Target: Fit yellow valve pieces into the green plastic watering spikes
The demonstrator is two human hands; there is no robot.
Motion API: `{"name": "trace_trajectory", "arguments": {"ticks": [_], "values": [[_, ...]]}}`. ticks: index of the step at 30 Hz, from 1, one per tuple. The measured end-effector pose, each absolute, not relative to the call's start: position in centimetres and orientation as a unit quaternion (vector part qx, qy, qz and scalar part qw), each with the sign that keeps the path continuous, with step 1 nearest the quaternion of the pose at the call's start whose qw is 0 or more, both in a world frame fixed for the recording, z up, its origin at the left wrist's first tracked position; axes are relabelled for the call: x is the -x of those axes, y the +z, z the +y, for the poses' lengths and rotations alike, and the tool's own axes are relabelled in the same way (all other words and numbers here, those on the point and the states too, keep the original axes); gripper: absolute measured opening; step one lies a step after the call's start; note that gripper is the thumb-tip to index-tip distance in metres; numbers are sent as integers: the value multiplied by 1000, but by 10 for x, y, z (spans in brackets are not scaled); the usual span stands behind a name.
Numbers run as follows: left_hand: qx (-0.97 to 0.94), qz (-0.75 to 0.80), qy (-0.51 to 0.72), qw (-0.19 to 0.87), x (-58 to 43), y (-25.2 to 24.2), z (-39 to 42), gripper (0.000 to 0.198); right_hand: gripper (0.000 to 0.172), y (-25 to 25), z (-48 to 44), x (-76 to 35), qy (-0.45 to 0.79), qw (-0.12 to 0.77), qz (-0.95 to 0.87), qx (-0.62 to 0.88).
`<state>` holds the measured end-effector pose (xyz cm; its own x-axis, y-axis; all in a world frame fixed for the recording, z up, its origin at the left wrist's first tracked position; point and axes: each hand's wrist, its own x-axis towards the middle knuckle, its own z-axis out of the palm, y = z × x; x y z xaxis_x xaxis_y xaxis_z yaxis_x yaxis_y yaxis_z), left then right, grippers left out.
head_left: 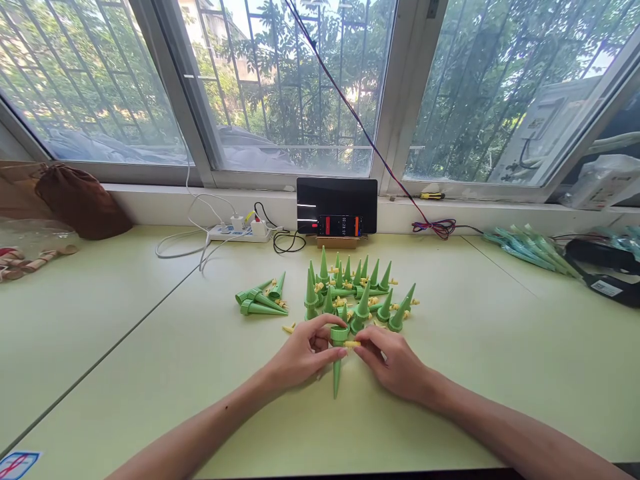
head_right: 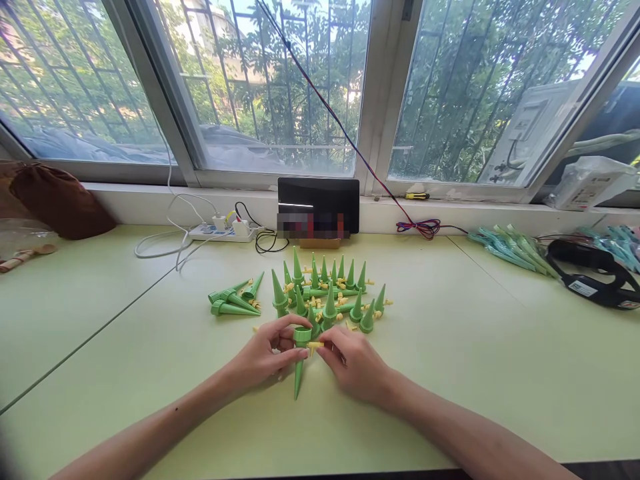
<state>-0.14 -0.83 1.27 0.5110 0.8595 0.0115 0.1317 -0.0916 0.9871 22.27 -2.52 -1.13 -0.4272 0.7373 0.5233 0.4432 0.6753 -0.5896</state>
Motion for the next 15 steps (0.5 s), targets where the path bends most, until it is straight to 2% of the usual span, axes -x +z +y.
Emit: {"name": "trace_trajectory", "arguments": {"ticks": [12, 15], "values": [[-684, 372, 310, 545, 2, 15, -8, 37, 36, -11, -23, -223, 174, 375, -837, 359], [-678, 373, 309, 553, 3, 13, -8, 37, 34, -11, -23, -222, 184, 369, -836, 362]]}}
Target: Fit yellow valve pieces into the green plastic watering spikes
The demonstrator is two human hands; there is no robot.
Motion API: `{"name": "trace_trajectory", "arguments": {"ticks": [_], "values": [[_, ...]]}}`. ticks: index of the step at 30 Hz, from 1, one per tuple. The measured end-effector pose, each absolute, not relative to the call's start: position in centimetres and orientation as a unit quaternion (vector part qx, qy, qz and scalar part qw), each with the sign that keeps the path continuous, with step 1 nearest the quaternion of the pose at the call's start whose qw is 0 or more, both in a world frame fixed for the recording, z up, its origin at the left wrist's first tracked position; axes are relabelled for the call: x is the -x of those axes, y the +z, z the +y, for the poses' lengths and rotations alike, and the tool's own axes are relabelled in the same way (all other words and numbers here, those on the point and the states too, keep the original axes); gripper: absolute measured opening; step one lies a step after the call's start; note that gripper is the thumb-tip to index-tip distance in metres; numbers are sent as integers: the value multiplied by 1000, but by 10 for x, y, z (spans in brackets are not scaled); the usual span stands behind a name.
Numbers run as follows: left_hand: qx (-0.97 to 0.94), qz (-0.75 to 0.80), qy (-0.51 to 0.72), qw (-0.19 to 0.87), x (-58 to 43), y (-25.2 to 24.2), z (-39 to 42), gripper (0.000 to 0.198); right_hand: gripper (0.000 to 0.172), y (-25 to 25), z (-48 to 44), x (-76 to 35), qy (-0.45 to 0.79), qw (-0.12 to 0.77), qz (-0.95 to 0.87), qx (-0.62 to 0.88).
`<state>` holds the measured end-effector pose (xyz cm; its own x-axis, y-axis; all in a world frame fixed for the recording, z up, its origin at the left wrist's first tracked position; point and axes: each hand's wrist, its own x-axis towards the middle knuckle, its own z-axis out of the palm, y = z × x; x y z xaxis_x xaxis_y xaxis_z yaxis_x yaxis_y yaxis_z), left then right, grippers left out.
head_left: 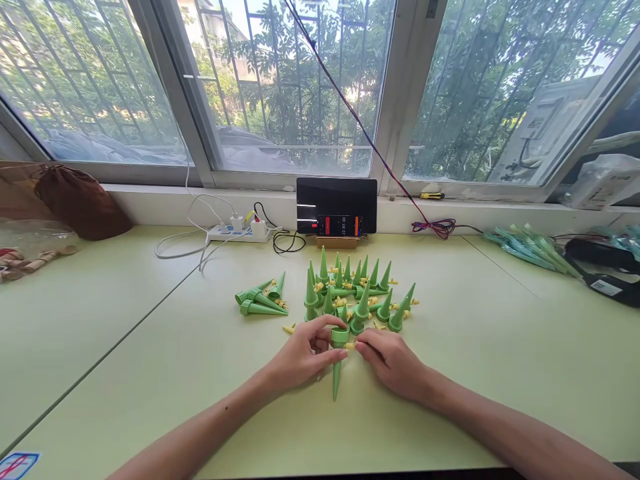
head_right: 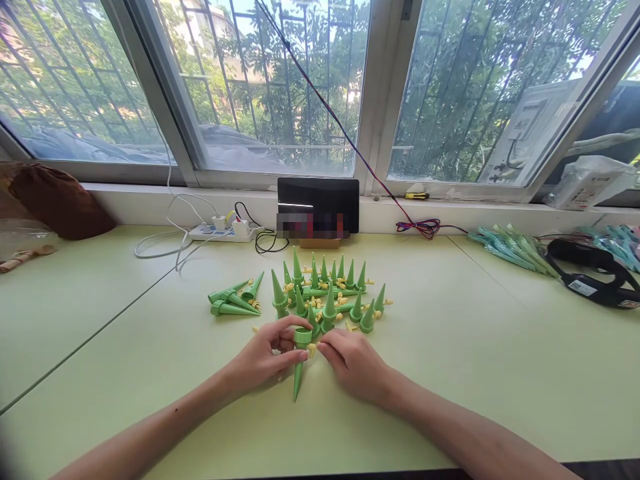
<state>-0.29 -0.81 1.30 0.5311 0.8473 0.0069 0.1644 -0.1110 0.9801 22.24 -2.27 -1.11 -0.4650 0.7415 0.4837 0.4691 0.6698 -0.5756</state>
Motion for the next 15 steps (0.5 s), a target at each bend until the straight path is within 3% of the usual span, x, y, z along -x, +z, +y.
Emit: {"name": "trace_trajectory", "arguments": {"ticks": [5, 15], "values": [[-674, 375, 312, 554, 3, 13, -8, 37, 14, -11, -26, -224, 221, 377, -816, 379], [-680, 375, 312, 547, 2, 16, -9, 39, 12, -9, -26, -223, 223, 369, -823, 371]]}}
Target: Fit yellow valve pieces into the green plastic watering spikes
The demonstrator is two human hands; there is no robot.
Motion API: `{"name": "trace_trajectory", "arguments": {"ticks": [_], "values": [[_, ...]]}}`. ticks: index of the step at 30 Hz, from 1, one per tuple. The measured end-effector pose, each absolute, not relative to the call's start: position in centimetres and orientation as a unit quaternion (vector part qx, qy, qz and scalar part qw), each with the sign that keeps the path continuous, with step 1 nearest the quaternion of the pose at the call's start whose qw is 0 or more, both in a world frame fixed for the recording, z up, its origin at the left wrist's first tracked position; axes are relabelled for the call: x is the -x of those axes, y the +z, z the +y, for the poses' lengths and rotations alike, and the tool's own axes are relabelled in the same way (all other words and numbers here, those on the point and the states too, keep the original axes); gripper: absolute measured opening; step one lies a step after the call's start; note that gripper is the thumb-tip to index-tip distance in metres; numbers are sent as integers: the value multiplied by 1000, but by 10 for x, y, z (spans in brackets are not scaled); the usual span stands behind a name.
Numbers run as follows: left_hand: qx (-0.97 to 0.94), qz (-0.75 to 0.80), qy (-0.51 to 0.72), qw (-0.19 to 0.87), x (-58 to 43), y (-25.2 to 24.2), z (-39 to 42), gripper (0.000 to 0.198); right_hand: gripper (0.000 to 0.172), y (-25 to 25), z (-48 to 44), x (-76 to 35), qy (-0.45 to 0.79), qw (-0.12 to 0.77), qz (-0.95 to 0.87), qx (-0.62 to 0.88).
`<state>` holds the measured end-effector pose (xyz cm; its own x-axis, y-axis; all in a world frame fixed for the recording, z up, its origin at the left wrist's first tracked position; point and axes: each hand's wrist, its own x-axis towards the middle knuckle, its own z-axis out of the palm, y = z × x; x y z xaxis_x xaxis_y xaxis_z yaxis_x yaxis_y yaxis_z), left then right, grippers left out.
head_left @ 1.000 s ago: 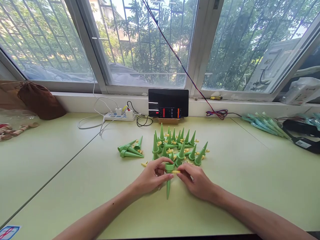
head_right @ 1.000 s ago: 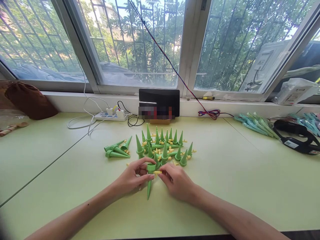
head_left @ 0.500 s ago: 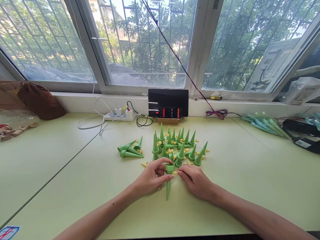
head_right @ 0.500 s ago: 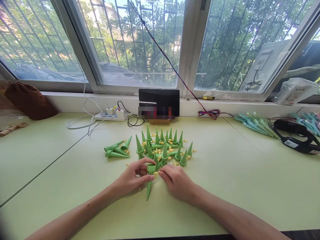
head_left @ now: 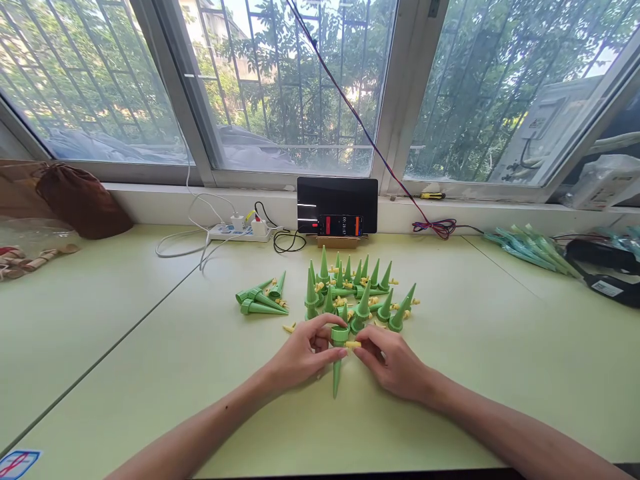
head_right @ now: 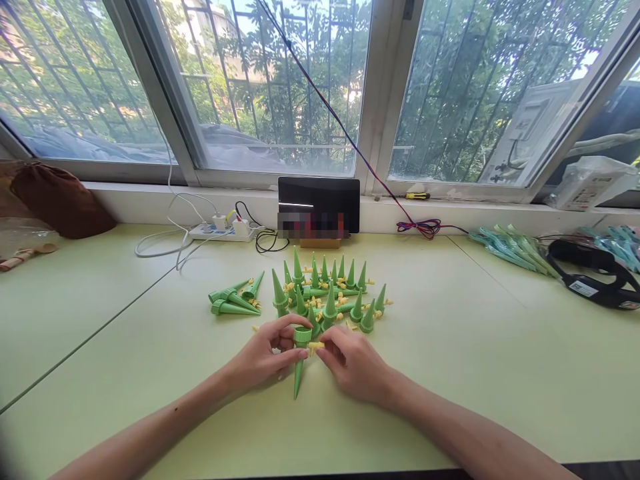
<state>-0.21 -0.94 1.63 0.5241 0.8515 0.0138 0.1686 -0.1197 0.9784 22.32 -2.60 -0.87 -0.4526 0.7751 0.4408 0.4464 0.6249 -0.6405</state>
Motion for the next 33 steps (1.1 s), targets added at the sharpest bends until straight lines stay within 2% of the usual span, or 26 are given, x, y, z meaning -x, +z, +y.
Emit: {"name": "trace_trajectory", "arguments": {"ticks": [7, 13, 17, 19, 26, 33], "values": [[-688, 379, 302, 540, 4, 12, -7, 39, 18, -11, -26, -225, 224, 347, -829, 376], [-700, 376, 297, 529, 2, 17, -9, 39, 33, -13, -24, -225, 210, 325, -844, 371], [-699, 374, 294, 535, 2, 18, -9, 40, 36, -12, -24, -224, 214, 314, -845, 376], [-696, 374, 292, 539, 2, 17, -9, 41, 35, -11, -24, -224, 219, 314, -841, 383], [-698, 377, 300, 529, 3, 15, -9, 40, 12, -8, -25, -224, 265, 348, -810, 391], [-700, 378, 297, 528, 2, 15, -8, 39, 9, -8, -26, -224, 270, 341, -818, 377]]}}
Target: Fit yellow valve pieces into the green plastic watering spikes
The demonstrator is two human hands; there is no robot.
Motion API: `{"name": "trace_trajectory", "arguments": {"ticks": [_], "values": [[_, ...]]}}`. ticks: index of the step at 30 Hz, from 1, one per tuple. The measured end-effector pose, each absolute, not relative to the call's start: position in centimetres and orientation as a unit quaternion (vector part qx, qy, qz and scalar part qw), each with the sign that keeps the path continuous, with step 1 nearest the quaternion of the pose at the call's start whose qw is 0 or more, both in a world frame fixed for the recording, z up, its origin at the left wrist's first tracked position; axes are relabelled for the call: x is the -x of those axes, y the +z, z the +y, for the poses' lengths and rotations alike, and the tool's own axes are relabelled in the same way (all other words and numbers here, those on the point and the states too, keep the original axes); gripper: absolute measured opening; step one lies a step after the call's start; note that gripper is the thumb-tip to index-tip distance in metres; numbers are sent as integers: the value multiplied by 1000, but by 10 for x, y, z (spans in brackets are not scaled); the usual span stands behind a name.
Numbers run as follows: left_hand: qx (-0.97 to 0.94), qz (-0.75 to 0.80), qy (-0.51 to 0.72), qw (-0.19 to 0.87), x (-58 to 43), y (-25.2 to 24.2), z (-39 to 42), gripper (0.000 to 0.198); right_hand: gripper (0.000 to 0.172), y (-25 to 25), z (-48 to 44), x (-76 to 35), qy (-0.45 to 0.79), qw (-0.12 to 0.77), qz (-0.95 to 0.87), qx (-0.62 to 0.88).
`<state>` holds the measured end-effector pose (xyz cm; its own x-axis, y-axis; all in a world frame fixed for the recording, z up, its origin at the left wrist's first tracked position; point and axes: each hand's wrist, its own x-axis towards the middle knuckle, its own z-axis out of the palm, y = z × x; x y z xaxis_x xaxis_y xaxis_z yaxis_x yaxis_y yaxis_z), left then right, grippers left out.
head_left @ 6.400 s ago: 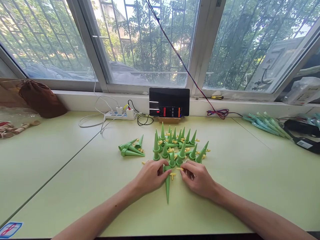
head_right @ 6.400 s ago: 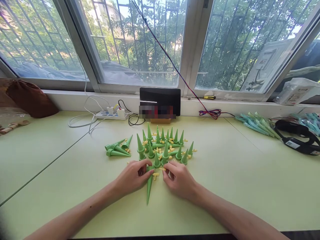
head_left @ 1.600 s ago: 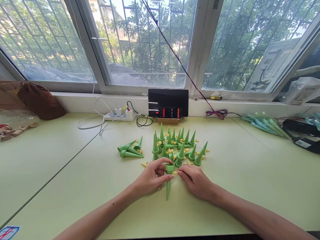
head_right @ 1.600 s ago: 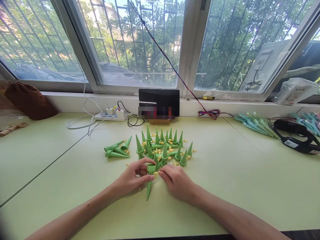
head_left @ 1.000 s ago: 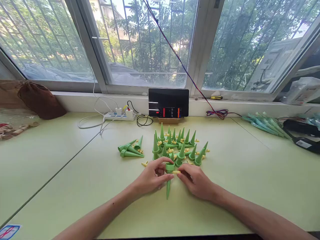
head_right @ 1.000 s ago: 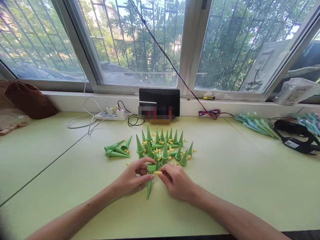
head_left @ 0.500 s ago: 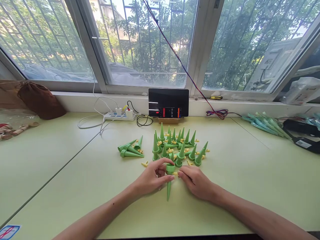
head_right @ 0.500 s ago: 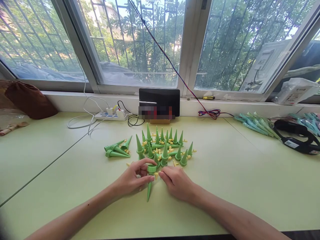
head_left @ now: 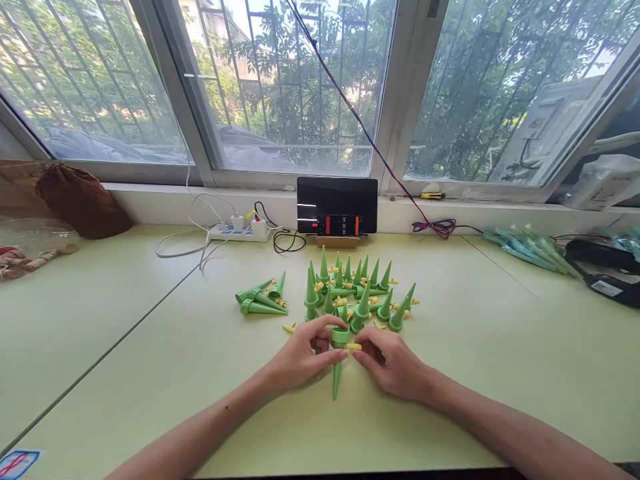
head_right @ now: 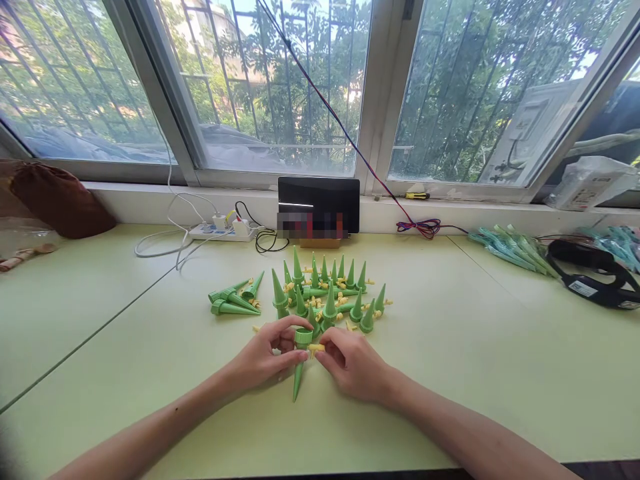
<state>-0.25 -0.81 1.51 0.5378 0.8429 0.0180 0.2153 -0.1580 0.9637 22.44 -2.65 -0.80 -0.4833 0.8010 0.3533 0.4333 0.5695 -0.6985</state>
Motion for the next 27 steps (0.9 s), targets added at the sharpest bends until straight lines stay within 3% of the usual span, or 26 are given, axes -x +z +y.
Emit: {"name": "trace_trajectory", "arguments": {"ticks": [9, 17, 27], "values": [[-705, 377, 298, 521, 2, 16, -8, 41, 33, -10, -23, -224, 233, 313, -843, 369], [-710, 375, 298, 516, 3, 18, -8, 41, 16, -6, -26, -224, 276, 342, -812, 384], [-710, 380, 292, 517, 2, 19, -9, 41, 25, -7, -25, -224, 244, 332, -830, 377]]}}
